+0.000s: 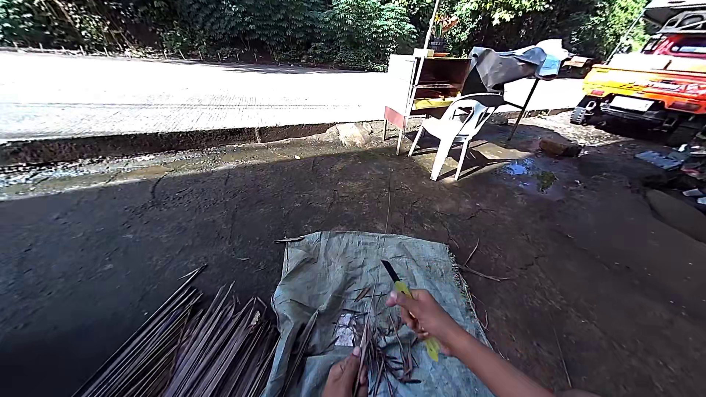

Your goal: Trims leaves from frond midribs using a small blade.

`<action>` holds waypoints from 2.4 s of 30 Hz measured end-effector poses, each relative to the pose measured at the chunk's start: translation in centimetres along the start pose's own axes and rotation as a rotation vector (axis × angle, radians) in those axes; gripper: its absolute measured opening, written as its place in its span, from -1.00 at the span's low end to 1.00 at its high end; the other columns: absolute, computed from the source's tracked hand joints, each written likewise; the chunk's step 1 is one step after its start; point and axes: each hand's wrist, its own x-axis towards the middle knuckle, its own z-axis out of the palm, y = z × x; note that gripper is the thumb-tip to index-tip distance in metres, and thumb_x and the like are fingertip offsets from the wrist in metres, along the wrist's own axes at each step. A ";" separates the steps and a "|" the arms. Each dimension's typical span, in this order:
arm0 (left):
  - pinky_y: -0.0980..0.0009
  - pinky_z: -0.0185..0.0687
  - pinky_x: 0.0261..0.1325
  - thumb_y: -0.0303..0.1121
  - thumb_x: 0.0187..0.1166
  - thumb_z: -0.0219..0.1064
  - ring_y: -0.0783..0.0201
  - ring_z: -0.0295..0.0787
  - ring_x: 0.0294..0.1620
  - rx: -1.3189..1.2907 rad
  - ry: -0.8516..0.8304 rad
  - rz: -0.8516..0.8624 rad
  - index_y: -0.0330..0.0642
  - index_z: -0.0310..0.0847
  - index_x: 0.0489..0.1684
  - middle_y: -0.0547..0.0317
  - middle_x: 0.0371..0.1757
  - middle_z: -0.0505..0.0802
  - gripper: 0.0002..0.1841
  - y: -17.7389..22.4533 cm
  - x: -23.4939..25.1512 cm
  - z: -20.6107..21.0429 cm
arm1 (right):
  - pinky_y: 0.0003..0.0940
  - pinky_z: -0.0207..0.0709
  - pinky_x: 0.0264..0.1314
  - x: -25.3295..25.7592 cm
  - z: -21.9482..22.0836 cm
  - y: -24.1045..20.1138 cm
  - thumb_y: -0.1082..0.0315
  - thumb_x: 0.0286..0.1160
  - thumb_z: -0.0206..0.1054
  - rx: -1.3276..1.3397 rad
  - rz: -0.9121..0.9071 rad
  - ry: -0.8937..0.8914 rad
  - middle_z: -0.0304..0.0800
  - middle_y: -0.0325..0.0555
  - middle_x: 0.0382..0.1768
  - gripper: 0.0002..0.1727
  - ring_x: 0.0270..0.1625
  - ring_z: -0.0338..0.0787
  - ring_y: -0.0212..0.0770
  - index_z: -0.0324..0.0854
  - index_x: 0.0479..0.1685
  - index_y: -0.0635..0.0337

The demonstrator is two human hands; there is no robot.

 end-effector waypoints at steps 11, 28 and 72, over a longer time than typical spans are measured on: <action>0.67 0.28 -0.72 -0.34 0.93 -0.31 0.60 0.31 -0.89 0.139 0.094 0.052 -0.15 0.45 -0.54 0.43 -0.88 0.47 -0.48 -1.4 1.1 0.0 | -0.50 0.34 -0.49 0.6 2.0 0.2 0.25 0.90 0.02 -0.269 -0.077 0.024 0.67 -0.23 -0.51 -0.66 -0.64 0.42 -0.45 0.59 0.18 0.34; 0.77 0.10 -0.85 -0.18 0.96 -0.46 0.67 0.15 -0.96 -0.423 0.025 -0.160 0.02 0.26 -0.55 0.53 -0.89 0.29 -0.46 -0.3 1.3 -1.1 | 0.06 0.73 -0.33 1.1 3.7 4.2 0.49 0.61 0.24 -1.297 -0.550 0.187 0.81 0.28 -0.33 -0.81 -0.33 0.89 0.25 0.72 0.00 0.39; 0.57 0.82 -0.26 -0.86 0.26 0.29 0.51 0.86 -0.42 -0.137 0.412 0.738 -0.14 0.40 -0.26 0.39 -0.40 0.90 -0.64 0.4 1.5 -2.1 | 0.07 0.71 -0.14 1.2 0.4 1.3 0.62 0.26 0.47 -0.672 -0.757 0.334 0.81 0.22 -0.17 -0.81 -0.19 0.84 0.13 0.88 -0.17 0.31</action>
